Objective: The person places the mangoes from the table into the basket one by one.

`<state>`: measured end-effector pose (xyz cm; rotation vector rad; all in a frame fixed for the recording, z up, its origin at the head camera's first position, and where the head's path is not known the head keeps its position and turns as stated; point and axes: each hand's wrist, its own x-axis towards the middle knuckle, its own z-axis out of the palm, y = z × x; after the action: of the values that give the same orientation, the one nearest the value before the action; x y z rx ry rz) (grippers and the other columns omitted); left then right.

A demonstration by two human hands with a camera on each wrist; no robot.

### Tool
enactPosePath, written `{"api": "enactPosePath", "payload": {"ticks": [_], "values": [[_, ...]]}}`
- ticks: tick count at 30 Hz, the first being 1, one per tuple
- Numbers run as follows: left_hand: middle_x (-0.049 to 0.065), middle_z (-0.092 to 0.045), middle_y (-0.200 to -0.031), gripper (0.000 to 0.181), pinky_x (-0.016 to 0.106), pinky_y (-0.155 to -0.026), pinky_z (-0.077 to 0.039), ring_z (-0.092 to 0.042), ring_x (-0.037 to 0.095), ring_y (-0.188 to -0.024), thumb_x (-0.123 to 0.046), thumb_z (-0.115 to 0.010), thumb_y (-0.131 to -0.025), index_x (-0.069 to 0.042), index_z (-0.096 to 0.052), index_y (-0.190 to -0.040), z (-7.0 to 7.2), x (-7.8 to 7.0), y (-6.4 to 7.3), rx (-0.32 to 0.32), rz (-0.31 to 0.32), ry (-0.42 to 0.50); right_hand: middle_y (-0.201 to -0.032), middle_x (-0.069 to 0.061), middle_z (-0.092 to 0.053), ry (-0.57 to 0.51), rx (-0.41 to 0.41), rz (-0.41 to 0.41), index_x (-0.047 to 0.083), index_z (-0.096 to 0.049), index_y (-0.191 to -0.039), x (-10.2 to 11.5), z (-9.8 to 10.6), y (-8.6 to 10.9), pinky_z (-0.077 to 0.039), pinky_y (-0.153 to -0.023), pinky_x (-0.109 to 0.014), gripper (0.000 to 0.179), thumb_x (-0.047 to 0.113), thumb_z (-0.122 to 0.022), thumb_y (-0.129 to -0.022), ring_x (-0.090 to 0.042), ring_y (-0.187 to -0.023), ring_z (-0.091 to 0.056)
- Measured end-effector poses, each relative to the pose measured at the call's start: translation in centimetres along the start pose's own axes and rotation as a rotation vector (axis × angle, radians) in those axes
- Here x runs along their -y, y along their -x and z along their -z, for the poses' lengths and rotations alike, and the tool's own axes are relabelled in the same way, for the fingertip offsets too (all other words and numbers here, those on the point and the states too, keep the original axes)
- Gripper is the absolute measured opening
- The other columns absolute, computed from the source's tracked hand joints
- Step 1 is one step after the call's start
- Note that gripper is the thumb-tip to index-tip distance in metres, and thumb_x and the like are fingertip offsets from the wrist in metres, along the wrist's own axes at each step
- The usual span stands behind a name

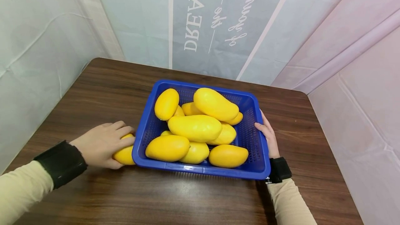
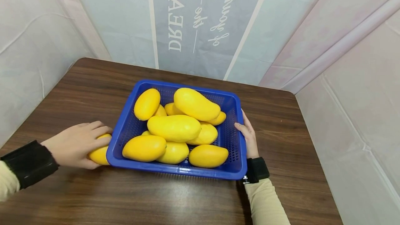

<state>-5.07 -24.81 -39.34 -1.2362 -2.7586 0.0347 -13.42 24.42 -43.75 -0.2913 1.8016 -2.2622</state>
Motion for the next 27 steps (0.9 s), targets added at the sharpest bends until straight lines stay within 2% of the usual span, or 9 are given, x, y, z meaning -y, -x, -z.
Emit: {"api": "enactPosePath", "payload": {"ticks": [4, 11, 17, 27], "values": [[0.0, -0.061, -0.109, 0.062, 0.035, -0.071, -0.052, -0.051, 0.019, -0.096, -0.05, -0.083, -0.061, -0.025, -0.063, -0.114, 0.4, 0.3, 0.1, -0.028, -0.021, -0.025, -0.163, -0.015, -0.02, 0.001, 0.004, 0.002, 0.024, -0.013, -0.161, 0.0, 0.0, 0.0, -0.053, -0.095, -0.028, 0.056, 0.016, -0.03, -0.107, -0.013, -0.126, -0.056], [-0.004, -0.06, -0.108, 0.066, 0.033, -0.072, -0.052, -0.05, 0.013, -0.095, -0.054, -0.083, -0.059, -0.027, -0.064, -0.117, 1.5, 0.7, 0.6, -0.021, -0.037, -0.003, -0.163, -0.015, -0.019, 0.0, 0.009, 0.004, 0.024, -0.013, -0.161, 0.0, 0.0, 0.0, -0.052, -0.097, -0.027, 0.056, 0.016, -0.029, -0.108, -0.013, -0.128, -0.055], [-0.007, -0.06, -0.1, 0.063, 0.025, -0.062, -0.048, -0.049, 0.009, -0.086, -0.059, -0.081, -0.06, -0.028, -0.065, -0.112, 2.2, 0.8, 0.8, -0.03, -0.1, -0.018, -0.163, -0.015, -0.019, 0.005, 0.015, 0.0, 0.025, -0.012, -0.161, 0.0, 0.1, 0.0, -0.053, -0.096, -0.029, 0.056, 0.016, -0.028, -0.108, -0.014, -0.127, -0.055], [-0.013, -0.057, -0.088, 0.06, 0.019, -0.055, -0.045, -0.048, 0.003, -0.076, -0.068, -0.077, -0.063, -0.026, -0.066, -0.106, 2.8, 0.2, 0.8, -0.106, -0.187, 0.018, -0.162, -0.013, -0.022, -0.006, 0.009, -0.004, 0.025, -0.013, -0.161, -0.1, 0.2, 0.1, -0.053, -0.095, -0.028, 0.057, 0.016, -0.029, -0.107, -0.013, -0.125, -0.057]]}}
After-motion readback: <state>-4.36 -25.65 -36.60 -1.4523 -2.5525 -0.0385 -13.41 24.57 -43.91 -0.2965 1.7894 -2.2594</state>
